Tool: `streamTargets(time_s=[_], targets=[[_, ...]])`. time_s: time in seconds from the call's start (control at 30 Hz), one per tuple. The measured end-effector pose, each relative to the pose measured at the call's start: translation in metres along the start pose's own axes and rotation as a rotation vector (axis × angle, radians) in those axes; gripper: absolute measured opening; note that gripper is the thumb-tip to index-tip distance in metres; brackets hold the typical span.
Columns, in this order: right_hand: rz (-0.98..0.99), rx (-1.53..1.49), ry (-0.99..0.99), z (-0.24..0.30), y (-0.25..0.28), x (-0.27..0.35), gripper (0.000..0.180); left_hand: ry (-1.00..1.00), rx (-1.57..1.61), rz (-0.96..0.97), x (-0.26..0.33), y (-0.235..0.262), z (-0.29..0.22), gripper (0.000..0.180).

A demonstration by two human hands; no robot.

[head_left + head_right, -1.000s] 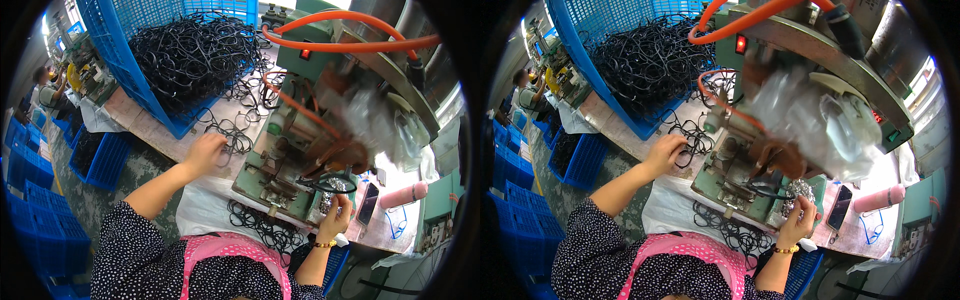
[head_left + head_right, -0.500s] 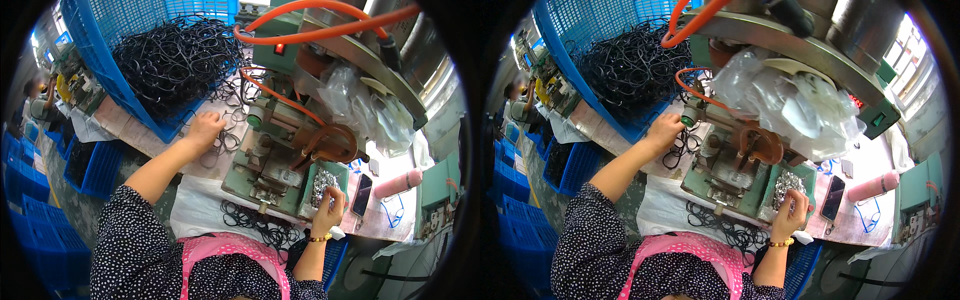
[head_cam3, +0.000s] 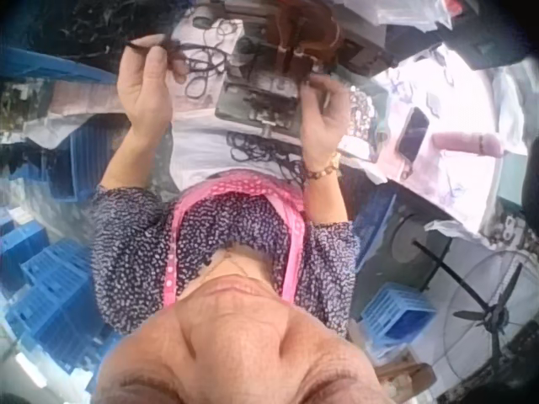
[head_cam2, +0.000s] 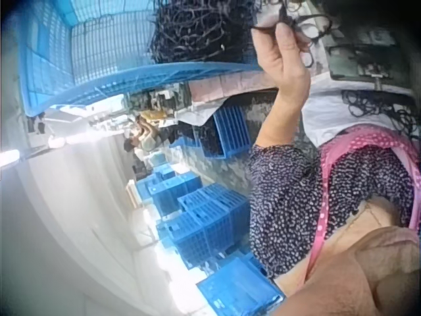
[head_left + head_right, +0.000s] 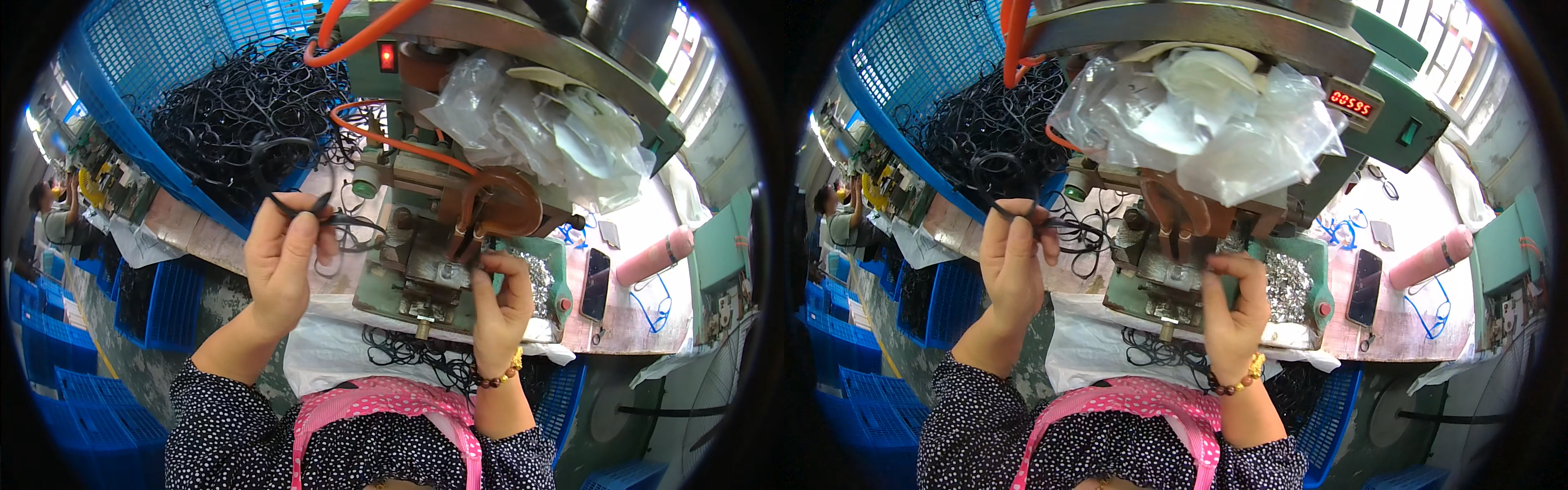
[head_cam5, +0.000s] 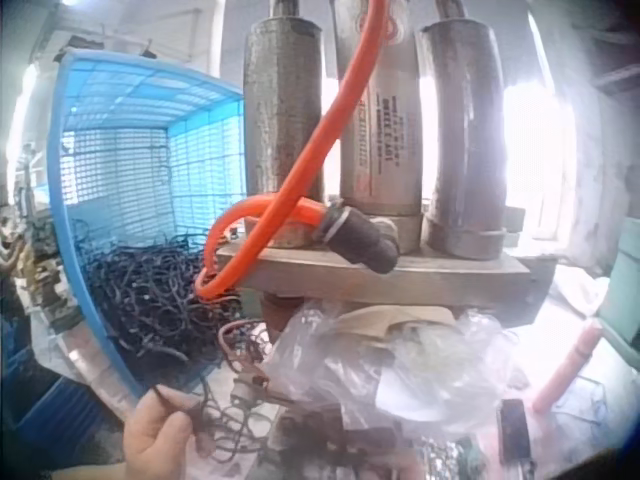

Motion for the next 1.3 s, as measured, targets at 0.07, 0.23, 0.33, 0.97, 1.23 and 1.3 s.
streamTargets(time_s=[0.07, 0.23, 0.33, 0.97, 1.23, 1.3], targets=[[-0.002, -0.079, -0.053, 0.004, -0.014, 0.001, 0.029, 0.002, 0.033, 0.096, -0.002, -0.019, -0.002, 0.019], [0.056, -0.183, -0.122, 0.009, -0.031, 0.0, 0.044, -0.033, 0.054, 0.052, -0.011, -0.031, 0.005, 0.019], [0.051, -0.256, -0.189, 0.01, -0.035, 0.003, 0.049, -0.012, 0.081, 0.037, -0.011, -0.03, 0.01, 0.019], [0.025, -0.142, -0.17, 0.002, 0.001, 0.005, 0.033, -0.125, -0.284, 0.402, 0.032, -0.083, 0.011, 0.012], [0.031, -0.194, -0.158, -0.001, 0.003, 0.008, 0.031, -0.595, -0.357, 0.47, 0.038, -0.091, 0.001, 0.018], [0.03, -0.183, -0.149, -0.002, 0.004, 0.009, 0.031, -0.549, -0.35, 0.445, 0.038, -0.088, 0.005, 0.018]])
Point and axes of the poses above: each hand's wrist, its own x-axis away from the middle knuckle, its own y-axis out of the back of the hand, z = x × y, the point moved 6 cm from there along -x, towards the middle knuckle, and after that the axes turned 13 degrees about -z, right-handed, at the moved point
